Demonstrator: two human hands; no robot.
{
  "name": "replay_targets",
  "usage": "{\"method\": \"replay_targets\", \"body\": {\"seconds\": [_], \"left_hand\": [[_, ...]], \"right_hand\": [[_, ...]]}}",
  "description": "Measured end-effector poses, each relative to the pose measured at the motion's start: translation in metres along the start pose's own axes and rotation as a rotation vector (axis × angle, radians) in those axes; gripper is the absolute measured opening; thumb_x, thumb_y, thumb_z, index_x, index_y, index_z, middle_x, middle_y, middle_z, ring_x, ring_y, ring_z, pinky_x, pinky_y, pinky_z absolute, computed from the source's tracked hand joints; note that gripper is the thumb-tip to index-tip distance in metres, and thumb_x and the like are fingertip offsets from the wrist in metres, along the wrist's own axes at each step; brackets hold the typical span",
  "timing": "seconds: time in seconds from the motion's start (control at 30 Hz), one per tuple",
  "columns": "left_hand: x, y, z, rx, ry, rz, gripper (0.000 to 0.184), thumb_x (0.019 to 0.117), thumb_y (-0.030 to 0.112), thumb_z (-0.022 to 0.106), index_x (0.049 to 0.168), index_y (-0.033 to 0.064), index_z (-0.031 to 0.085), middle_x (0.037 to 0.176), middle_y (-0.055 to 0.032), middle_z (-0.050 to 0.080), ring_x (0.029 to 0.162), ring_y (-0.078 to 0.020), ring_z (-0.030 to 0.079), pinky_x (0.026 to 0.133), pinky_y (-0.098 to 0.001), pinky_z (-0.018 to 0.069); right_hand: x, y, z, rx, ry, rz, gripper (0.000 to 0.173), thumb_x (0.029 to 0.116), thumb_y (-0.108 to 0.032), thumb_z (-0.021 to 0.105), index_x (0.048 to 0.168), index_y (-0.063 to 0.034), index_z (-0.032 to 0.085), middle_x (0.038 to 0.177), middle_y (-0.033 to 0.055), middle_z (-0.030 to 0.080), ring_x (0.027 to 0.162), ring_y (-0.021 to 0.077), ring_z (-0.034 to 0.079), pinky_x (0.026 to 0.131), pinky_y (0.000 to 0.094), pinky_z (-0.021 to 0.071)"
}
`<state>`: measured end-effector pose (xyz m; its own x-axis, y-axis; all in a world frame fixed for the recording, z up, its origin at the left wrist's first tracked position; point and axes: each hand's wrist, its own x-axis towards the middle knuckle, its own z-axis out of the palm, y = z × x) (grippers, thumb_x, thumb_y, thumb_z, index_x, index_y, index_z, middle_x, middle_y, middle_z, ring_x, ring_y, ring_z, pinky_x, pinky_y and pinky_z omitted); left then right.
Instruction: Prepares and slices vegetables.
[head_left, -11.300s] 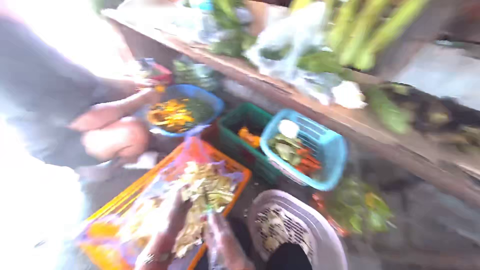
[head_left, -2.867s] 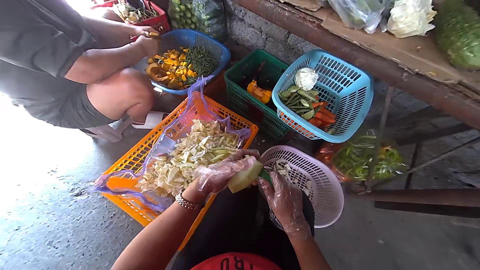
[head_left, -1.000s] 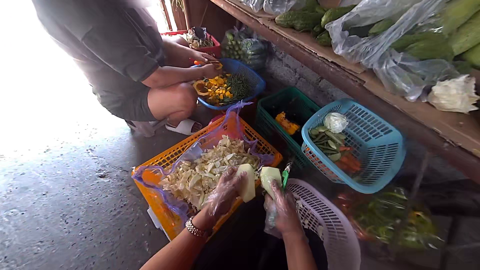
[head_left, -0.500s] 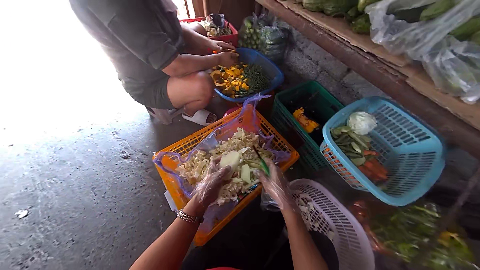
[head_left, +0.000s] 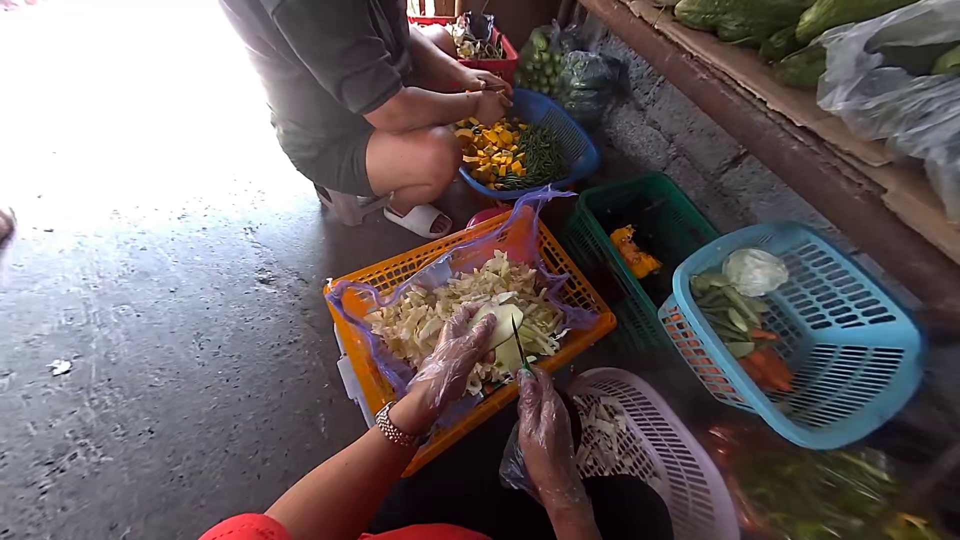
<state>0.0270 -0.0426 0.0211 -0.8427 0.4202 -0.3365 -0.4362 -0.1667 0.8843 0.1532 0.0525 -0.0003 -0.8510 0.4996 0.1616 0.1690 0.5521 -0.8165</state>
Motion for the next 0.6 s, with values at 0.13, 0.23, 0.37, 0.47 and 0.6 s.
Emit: {"method": "replay_targets", "body": {"seconds": [0.13, 0.23, 0.37, 0.47, 0.6], "left_hand": [[-0.006, 0.007, -0.005, -0.085, 0.001, -0.069, 0.019, 0.1069, 0.011, 0.047, 0.124, 0.0023, 0.05, 0.087, -0.002, 0.061, 0.058, -0.0045, 0.056, 0.053, -0.0178, 0.0499], [-0.01, 0.007, -0.012, -0.119, -0.018, -0.079, 0.019, 0.1069, 0.01, 0.046, 0.124, 0.0024, 0.052, 0.087, -0.0019, 0.062, 0.056, -0.004, 0.055, 0.05, -0.0171, 0.0482], [-0.012, 0.01, -0.014, -0.111, 0.03, -0.046, 0.019, 0.1073, 0.011, 0.046, 0.123, 0.0023, 0.052, 0.086, -0.002, 0.062, 0.057, -0.0043, 0.055, 0.05, -0.0176, 0.0484], [-0.001, 0.007, -0.019, -0.103, 0.126, -0.032, 0.021, 0.1074, 0.012, 0.047, 0.125, 0.0014, 0.049, 0.086, -0.0031, 0.06, 0.057, -0.0052, 0.055, 0.052, -0.0183, 0.0496], [0.004, 0.004, -0.016, -0.104, 0.142, -0.026, 0.018, 0.107, 0.011, 0.047, 0.122, 0.0012, 0.049, 0.084, -0.0028, 0.059, 0.057, -0.0046, 0.055, 0.053, -0.0174, 0.05]], "right_hand": [[0.012, -0.01, 0.009, -0.012, -0.062, 0.073, 0.038, 0.1073, -0.022, 0.044, 0.119, 0.0078, 0.064, 0.093, 0.0188, 0.068, 0.085, 0.0258, 0.068, 0.081, 0.0419, 0.0549], [0.037, -0.017, 0.009, -0.004, -0.272, 0.254, 0.042, 0.1108, -0.023, 0.037, 0.13, 0.0076, 0.058, 0.113, 0.0245, 0.067, 0.105, 0.0318, 0.066, 0.096, 0.0468, 0.0504], [0.053, -0.015, 0.01, 0.053, -0.352, 0.369, 0.043, 0.1123, -0.025, 0.033, 0.133, 0.0042, 0.057, 0.121, 0.0224, 0.063, 0.11, 0.0268, 0.062, 0.099, 0.0422, 0.047], [0.028, -0.025, 0.007, 0.093, -0.191, 0.16, 0.04, 0.1093, -0.02, 0.038, 0.125, 0.0092, 0.06, 0.102, 0.0205, 0.067, 0.09, 0.0229, 0.065, 0.085, 0.0385, 0.0522], [0.005, -0.022, 0.011, 0.072, -0.124, 0.056, 0.038, 0.1072, -0.023, 0.043, 0.118, 0.0076, 0.063, 0.089, 0.0143, 0.066, 0.08, 0.017, 0.064, 0.077, 0.0335, 0.0536]]}}
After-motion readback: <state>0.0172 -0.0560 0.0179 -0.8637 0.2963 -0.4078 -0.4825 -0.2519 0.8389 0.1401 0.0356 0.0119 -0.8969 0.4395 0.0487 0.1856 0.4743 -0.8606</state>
